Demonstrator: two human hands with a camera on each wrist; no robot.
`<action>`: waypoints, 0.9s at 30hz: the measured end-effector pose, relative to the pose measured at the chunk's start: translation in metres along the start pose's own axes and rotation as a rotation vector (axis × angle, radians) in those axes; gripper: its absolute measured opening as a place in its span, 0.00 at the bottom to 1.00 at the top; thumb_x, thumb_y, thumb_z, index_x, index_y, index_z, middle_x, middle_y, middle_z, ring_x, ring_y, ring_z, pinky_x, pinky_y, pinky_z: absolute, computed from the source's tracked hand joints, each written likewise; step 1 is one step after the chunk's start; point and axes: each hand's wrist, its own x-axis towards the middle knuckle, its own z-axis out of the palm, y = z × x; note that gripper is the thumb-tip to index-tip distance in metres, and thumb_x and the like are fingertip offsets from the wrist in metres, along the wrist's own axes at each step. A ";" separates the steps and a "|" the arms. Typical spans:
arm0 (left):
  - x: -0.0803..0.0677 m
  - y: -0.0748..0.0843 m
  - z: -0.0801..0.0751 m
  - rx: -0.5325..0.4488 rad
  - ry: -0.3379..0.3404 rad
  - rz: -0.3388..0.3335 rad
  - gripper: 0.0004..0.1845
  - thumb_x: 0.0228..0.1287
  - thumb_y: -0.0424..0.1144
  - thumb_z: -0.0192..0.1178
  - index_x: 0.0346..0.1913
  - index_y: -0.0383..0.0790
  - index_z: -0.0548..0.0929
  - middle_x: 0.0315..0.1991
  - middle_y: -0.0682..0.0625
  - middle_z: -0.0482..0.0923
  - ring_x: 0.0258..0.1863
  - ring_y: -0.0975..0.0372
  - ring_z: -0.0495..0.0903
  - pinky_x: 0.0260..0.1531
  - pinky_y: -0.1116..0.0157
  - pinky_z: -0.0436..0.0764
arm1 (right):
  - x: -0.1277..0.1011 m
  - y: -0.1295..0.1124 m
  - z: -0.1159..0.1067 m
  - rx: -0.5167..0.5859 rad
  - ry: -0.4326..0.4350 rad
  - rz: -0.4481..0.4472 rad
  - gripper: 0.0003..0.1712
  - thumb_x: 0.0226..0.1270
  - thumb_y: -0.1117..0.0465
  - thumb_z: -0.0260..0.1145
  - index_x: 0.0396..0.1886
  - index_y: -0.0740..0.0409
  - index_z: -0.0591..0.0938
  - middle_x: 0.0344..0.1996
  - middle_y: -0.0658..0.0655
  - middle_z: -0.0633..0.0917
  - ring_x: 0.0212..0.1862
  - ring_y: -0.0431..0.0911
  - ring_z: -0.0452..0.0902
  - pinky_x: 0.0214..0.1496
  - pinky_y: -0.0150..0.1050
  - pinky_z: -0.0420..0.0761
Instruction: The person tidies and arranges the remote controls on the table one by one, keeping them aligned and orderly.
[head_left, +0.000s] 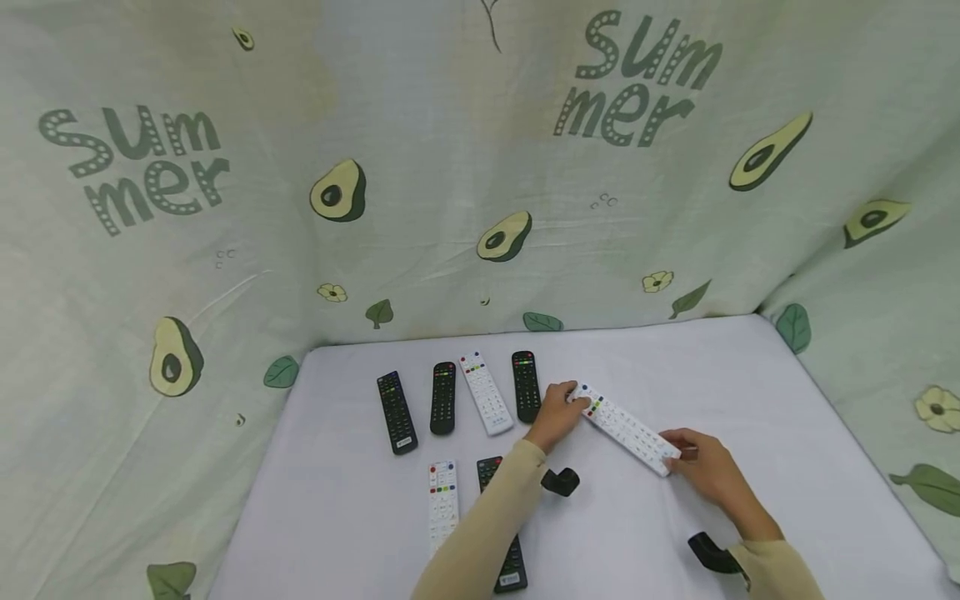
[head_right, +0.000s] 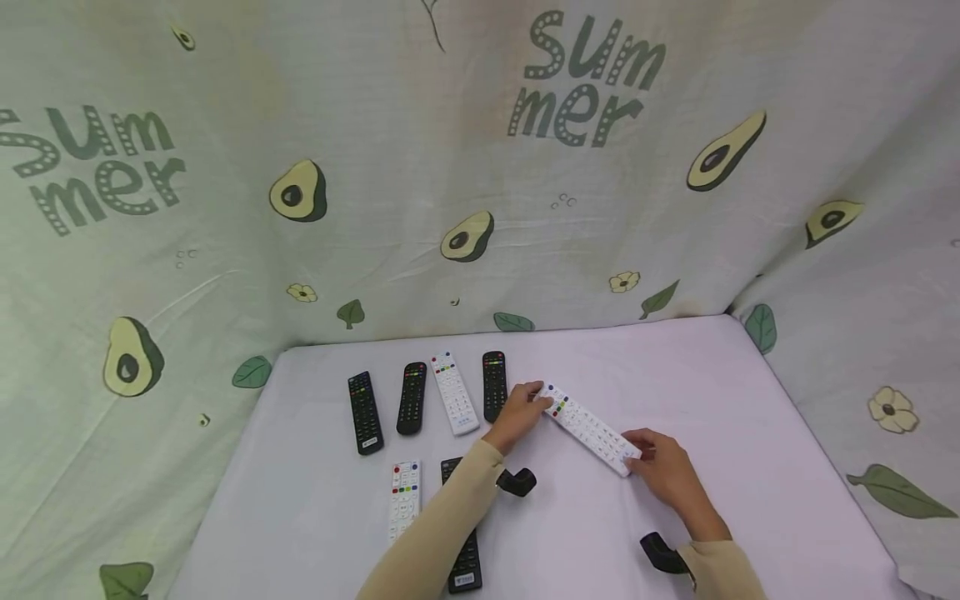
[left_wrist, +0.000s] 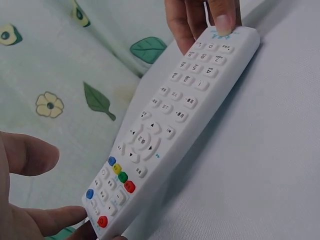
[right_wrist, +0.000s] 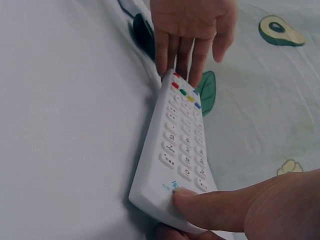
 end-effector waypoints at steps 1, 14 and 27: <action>-0.001 -0.001 0.000 -0.001 0.002 0.004 0.30 0.77 0.44 0.58 0.75 0.32 0.72 0.70 0.39 0.70 0.75 0.46 0.68 0.77 0.48 0.67 | -0.001 0.000 0.001 0.005 -0.001 0.002 0.24 0.68 0.69 0.71 0.61 0.75 0.80 0.52 0.74 0.85 0.53 0.68 0.84 0.53 0.59 0.86; -0.020 0.000 -0.029 0.006 0.063 0.137 0.22 0.76 0.37 0.57 0.67 0.33 0.82 0.59 0.44 0.76 0.55 0.59 0.75 0.53 0.62 0.81 | -0.025 -0.032 0.021 0.152 -0.077 0.034 0.31 0.63 0.67 0.77 0.65 0.73 0.79 0.48 0.62 0.85 0.47 0.51 0.83 0.40 0.35 0.83; -0.035 -0.009 -0.068 0.147 -0.023 0.180 0.18 0.76 0.26 0.52 0.62 0.35 0.85 0.62 0.40 0.81 0.54 0.59 0.80 0.54 0.61 0.83 | -0.049 -0.058 0.059 0.369 -0.252 -0.080 0.39 0.57 0.71 0.79 0.67 0.78 0.73 0.47 0.60 0.83 0.43 0.45 0.79 0.43 0.32 0.82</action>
